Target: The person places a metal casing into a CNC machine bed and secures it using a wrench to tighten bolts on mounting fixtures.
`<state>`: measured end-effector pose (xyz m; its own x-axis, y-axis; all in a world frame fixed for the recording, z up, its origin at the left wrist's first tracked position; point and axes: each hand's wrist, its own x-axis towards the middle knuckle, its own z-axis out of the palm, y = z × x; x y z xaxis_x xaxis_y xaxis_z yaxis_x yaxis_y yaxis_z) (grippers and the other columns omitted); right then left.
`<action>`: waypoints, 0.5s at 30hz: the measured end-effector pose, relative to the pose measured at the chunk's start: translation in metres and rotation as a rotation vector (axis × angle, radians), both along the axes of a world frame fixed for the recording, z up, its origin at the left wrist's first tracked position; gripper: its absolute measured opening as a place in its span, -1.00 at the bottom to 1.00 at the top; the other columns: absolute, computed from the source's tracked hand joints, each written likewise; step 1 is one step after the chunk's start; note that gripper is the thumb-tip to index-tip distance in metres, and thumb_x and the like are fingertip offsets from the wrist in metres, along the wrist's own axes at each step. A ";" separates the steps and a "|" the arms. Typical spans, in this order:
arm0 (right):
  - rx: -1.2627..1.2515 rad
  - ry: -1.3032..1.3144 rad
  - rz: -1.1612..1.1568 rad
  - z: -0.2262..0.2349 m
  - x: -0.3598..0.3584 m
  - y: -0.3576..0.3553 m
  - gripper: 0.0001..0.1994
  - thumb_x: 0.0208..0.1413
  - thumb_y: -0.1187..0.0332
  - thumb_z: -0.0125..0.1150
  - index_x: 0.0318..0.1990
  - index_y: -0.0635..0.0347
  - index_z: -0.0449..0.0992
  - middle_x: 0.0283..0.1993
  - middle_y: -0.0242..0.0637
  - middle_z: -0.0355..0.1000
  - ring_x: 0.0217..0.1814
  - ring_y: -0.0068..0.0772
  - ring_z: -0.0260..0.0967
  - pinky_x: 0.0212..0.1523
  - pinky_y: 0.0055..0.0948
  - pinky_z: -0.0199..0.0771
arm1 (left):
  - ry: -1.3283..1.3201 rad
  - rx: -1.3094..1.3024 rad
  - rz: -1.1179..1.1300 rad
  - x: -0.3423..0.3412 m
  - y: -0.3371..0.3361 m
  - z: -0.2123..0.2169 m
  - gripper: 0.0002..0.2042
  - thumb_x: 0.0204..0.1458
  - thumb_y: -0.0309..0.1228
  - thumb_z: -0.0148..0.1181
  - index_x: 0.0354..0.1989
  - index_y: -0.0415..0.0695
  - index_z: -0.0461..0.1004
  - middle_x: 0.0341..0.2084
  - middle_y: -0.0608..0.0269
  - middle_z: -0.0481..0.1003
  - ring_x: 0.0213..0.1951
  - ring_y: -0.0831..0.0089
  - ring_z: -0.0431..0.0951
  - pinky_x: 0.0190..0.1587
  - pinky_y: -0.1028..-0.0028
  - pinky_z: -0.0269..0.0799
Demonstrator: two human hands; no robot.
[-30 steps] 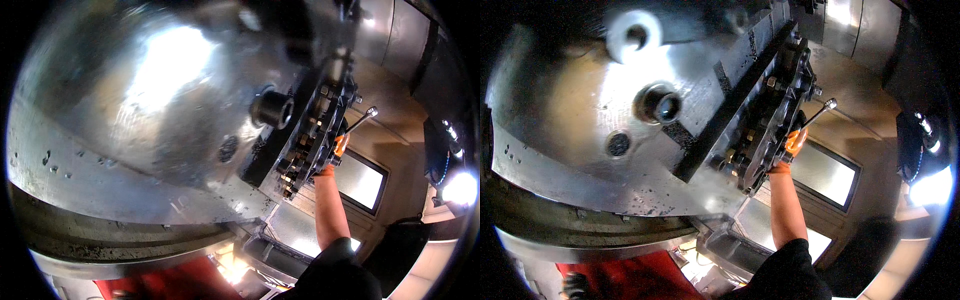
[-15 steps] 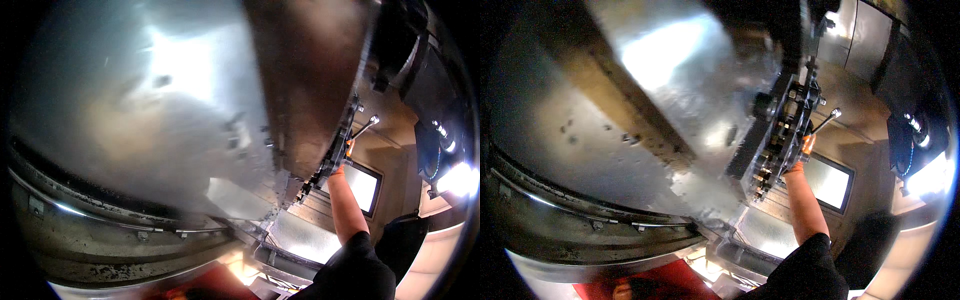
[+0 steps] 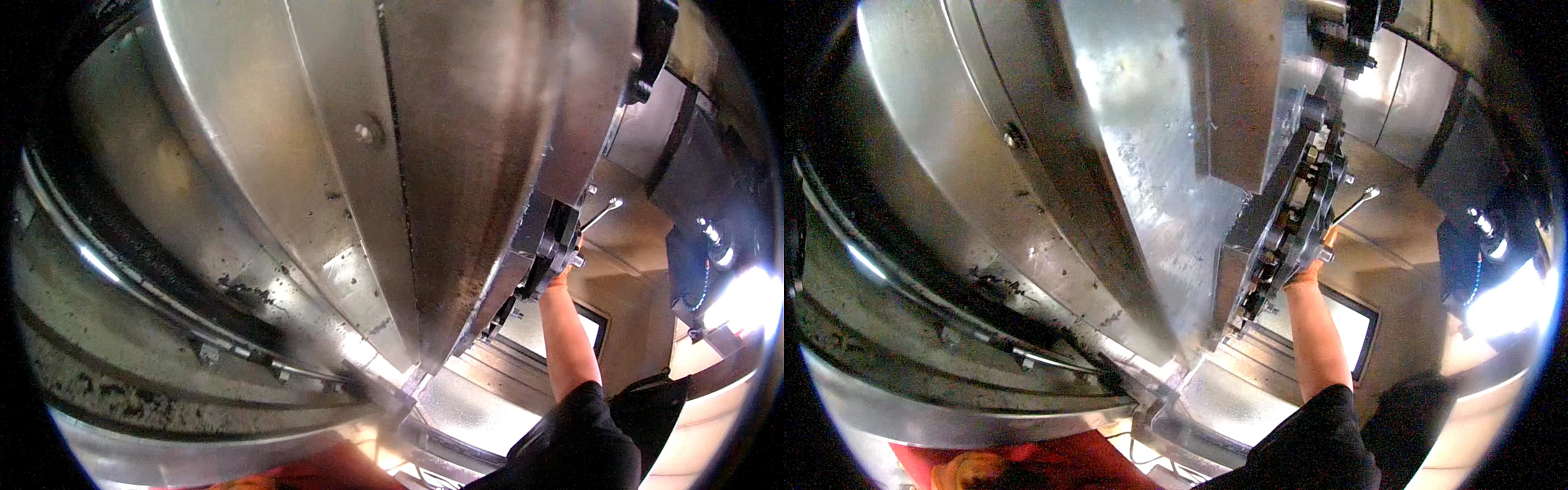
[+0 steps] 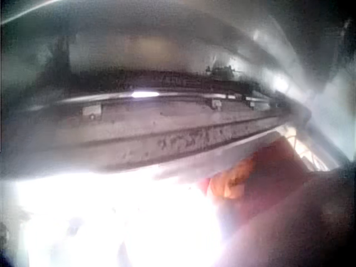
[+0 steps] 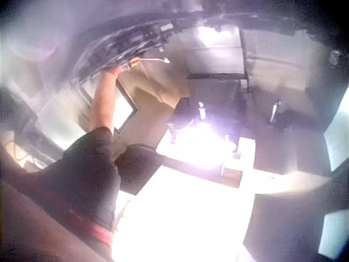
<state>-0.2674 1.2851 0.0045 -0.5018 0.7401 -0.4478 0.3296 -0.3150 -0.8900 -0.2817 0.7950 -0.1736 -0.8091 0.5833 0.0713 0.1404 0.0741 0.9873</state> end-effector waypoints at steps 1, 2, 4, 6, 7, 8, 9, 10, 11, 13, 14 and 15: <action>0.006 -0.009 0.012 0.000 -0.001 -0.002 -0.30 0.10 -0.37 -0.12 0.18 -0.06 0.40 0.12 -0.20 0.43 0.09 -0.04 0.38 0.10 0.01 0.42 | -0.013 0.008 0.012 0.004 -0.001 -0.004 -0.41 -0.04 -0.40 0.28 0.21 -0.22 0.27 0.15 -0.06 0.32 0.22 0.04 0.27 0.26 0.10 0.16; 0.007 -0.020 0.026 0.001 -0.003 -0.005 -0.30 0.10 -0.37 -0.12 0.18 -0.06 0.40 0.12 -0.20 0.43 0.09 -0.04 0.38 0.10 0.01 0.42 | -0.029 0.017 0.025 0.010 -0.004 -0.005 -0.41 -0.04 -0.40 0.27 0.21 -0.22 0.27 0.14 -0.06 0.32 0.22 0.04 0.27 0.26 0.10 0.16; 0.012 -0.043 0.040 -0.003 -0.001 -0.006 -0.30 0.10 -0.37 -0.12 0.18 -0.06 0.40 0.12 -0.20 0.43 0.09 -0.04 0.38 0.09 0.01 0.42 | -0.066 0.021 0.030 0.020 -0.007 -0.008 -0.41 -0.04 -0.39 0.27 0.21 -0.22 0.27 0.14 -0.06 0.32 0.22 0.04 0.27 0.26 0.11 0.16; 0.025 -0.059 0.051 -0.005 0.000 -0.006 -0.30 0.10 -0.37 -0.12 0.18 -0.06 0.40 0.12 -0.20 0.43 0.09 -0.04 0.38 0.09 0.01 0.42 | -0.089 0.034 0.038 0.027 -0.006 -0.016 -0.42 -0.03 -0.39 0.27 0.21 -0.22 0.27 0.14 -0.06 0.32 0.21 0.04 0.28 0.26 0.11 0.16; 0.036 -0.072 0.052 0.000 0.003 -0.009 -0.30 0.10 -0.37 -0.12 0.18 -0.06 0.40 0.12 -0.20 0.43 0.09 -0.04 0.38 0.09 0.01 0.42 | -0.102 0.041 0.040 0.030 -0.007 -0.017 -0.42 -0.03 -0.39 0.27 0.21 -0.22 0.27 0.14 -0.06 0.32 0.21 0.04 0.28 0.26 0.11 0.16; 0.037 -0.084 0.051 0.002 0.006 -0.012 -0.30 0.10 -0.37 -0.12 0.18 -0.06 0.41 0.12 -0.20 0.43 0.09 -0.05 0.38 0.09 0.00 0.42 | -0.112 0.047 0.044 0.032 -0.007 -0.020 -0.42 -0.03 -0.39 0.26 0.21 -0.22 0.27 0.13 -0.06 0.32 0.21 0.04 0.28 0.26 0.11 0.17; 0.042 -0.092 0.057 0.004 0.006 -0.015 -0.30 0.10 -0.37 -0.12 0.18 -0.06 0.41 0.12 -0.20 0.43 0.08 -0.05 0.38 0.09 0.00 0.42 | -0.125 0.053 0.046 0.035 -0.009 -0.022 -0.42 -0.03 -0.39 0.26 0.21 -0.23 0.27 0.13 -0.06 0.33 0.21 0.04 0.28 0.26 0.11 0.17; 0.047 -0.098 0.061 0.005 0.006 -0.016 -0.30 0.10 -0.37 -0.12 0.18 -0.06 0.41 0.12 -0.20 0.43 0.08 -0.05 0.38 0.09 0.00 0.42 | -0.131 0.059 0.050 0.037 -0.008 -0.023 -0.42 -0.03 -0.39 0.26 0.21 -0.23 0.27 0.13 -0.06 0.33 0.21 0.04 0.28 0.26 0.11 0.17; 0.056 -0.102 0.065 0.006 0.005 -0.016 -0.30 0.10 -0.37 -0.13 0.18 -0.06 0.41 0.12 -0.20 0.43 0.08 -0.05 0.38 0.09 0.00 0.42 | -0.137 0.065 0.047 0.040 -0.009 -0.025 -0.42 -0.02 -0.39 0.26 0.21 -0.23 0.27 0.13 -0.06 0.33 0.21 0.04 0.28 0.25 0.11 0.17; 0.057 -0.107 0.071 0.006 0.004 -0.015 -0.30 0.10 -0.37 -0.13 0.18 -0.06 0.41 0.12 -0.20 0.43 0.08 -0.05 0.38 0.08 0.00 0.42 | -0.141 0.069 0.050 0.043 -0.008 -0.025 -0.43 -0.02 -0.39 0.26 0.21 -0.23 0.27 0.13 -0.07 0.33 0.21 0.04 0.28 0.25 0.11 0.17; 0.058 -0.108 0.072 0.006 0.005 -0.015 -0.30 0.10 -0.37 -0.13 0.18 -0.06 0.41 0.12 -0.20 0.43 0.08 -0.05 0.38 0.08 0.00 0.42 | -0.144 0.070 0.049 0.045 -0.008 -0.025 -0.43 -0.02 -0.39 0.25 0.21 -0.23 0.27 0.13 -0.07 0.33 0.21 0.04 0.28 0.25 0.11 0.17; 0.059 -0.111 0.073 0.006 0.005 -0.014 -0.30 0.10 -0.37 -0.13 0.18 -0.06 0.41 0.12 -0.20 0.43 0.08 -0.05 0.38 0.08 -0.01 0.42 | -0.145 0.071 0.043 0.046 -0.008 -0.025 -0.43 -0.02 -0.38 0.25 0.21 -0.23 0.27 0.12 -0.07 0.33 0.20 0.04 0.29 0.25 0.11 0.17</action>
<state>-0.2627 1.2707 0.0101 -0.5051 0.7300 -0.4604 0.4468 -0.2352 -0.8632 -0.2357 0.7870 -0.1990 -0.8381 0.5454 -0.0086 -0.0062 0.0062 1.0000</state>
